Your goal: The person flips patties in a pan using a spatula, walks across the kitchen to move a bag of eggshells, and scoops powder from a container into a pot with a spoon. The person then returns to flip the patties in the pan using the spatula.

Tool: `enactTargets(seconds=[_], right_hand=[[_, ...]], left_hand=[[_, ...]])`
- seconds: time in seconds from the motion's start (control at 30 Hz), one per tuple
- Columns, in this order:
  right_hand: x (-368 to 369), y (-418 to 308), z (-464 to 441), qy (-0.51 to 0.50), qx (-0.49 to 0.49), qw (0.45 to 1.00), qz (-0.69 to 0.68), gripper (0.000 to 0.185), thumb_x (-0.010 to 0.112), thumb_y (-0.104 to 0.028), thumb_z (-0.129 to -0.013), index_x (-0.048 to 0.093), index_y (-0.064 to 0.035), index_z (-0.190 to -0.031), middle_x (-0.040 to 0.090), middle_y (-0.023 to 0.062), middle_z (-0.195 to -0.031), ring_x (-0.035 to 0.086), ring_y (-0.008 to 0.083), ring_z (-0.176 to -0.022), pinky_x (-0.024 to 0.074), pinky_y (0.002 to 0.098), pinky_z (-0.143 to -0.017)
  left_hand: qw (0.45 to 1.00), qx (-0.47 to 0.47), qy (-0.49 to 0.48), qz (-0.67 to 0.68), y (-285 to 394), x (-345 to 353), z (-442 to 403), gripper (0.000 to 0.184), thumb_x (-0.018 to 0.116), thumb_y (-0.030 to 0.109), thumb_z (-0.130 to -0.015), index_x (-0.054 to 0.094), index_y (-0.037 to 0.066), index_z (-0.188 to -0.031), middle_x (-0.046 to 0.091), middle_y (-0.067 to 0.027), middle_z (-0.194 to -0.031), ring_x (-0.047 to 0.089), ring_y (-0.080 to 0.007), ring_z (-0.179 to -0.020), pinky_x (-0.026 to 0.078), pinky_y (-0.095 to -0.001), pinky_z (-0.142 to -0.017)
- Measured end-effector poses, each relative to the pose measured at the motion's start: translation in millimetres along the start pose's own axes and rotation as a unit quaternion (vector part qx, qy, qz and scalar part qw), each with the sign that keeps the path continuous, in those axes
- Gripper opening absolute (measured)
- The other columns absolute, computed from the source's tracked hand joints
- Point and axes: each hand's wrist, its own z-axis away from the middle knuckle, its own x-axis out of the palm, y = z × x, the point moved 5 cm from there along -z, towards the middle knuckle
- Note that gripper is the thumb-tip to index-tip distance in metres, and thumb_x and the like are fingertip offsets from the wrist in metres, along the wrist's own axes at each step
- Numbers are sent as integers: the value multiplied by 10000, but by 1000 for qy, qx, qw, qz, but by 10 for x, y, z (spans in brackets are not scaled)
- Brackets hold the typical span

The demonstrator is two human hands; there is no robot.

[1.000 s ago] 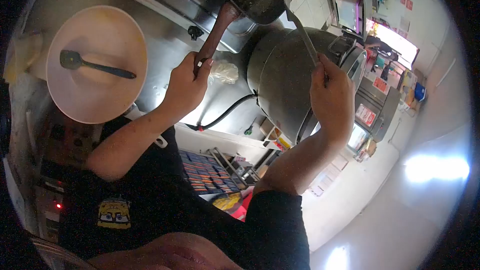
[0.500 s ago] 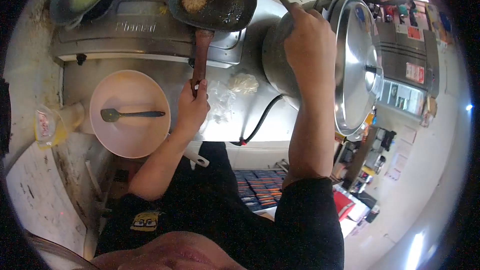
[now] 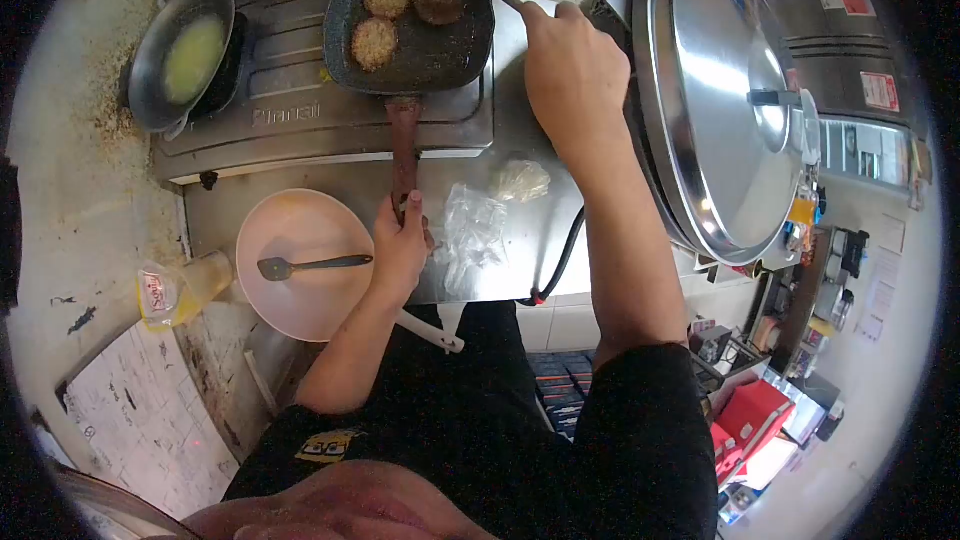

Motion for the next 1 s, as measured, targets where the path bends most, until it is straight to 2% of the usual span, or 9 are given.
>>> enactTargets(seconds=[0.2, 0.53, 0.63, 0.7, 0.83, 0.93, 1.0], right_hand=[[-269, -15, 319, -27, 14, 1000, -5, 323, 552, -51, -904, 684, -136, -1187, 668, 147, -994, 717, 366, -845, 583, 446, -701], [-72, 4, 97, -10, 8, 1000, -20, 335, 568, -64, -904, 667, -146, -1213, 678, 130, -994, 726, 346, -833, 590, 441, -695], [-184, -36, 148, -16, -7, 999, -37, 328, 571, -66, -902, 674, -150, -1203, 684, 121, -990, 729, 341, -830, 594, 429, -697], [-284, -33, 236, -50, 8, 998, -38, 426, 515, -10, -895, 678, -197, -1242, 678, 103, -979, 705, 344, -847, 572, 459, -720], [-432, -43, 408, -75, 10, 997, -30, 410, 523, -27, -903, 670, -185, -1252, 674, 114, -1017, 708, 345, -845, 574, 454, -718], [-485, -182, 558, -44, 13, 999, -10, 389, 551, -62, -910, 660, -173, -1267, 652, 136, -1033, 712, 339, -821, 578, 445, -691], [-453, -352, 657, -35, -28, 999, -1, 351, 640, -105, -866, 677, -105, -1215, 623, 120, -961, 714, 287, -778, 594, 359, -579]], left_hand=[[1000, -9, -13, 24, 88, 23, 49, 284, 573, 350, -1054, 487, 87, -993, 474, 16, -722, 447, -76, -544, 399, -258, -470], [1000, -2, 10, -24, 18, -10, 6, 301, 586, 379, -1043, 484, 99, -1000, 452, 30, -700, 432, -68, -542, 378, -249, -463], [1000, 9, 11, -22, 21, -12, -6, 279, 559, 310, -1062, 503, 38, -1045, 495, 1, -702, 483, -79, -519, 412, -261, -470], [1000, 4, 1, -2, 31, -6, 2, 294, 561, 327, -1060, 500, 40, -1033, 499, 1, -701, 486, -82, -522, 419, -264, -473], [1000, 11, 1, 4, 39, 9, 6, 328, 582, 396, -1042, 481, 90, -983, 456, 26, -699, 426, -75, -524, 386, -255, -455], [999, 23, 9, -23, -36, -35, -47, 348, 586, 410, -1037, 482, 82, -986, 454, 20, -697, 433, -82, -520, 394, -266, -451], [1000, 19, 2, -17, -6, -22, -27, 347, 582, 406, -1039, 481, 77, -993, 454, 16, -693, 434, -84, -510, 382, -272, -436]])
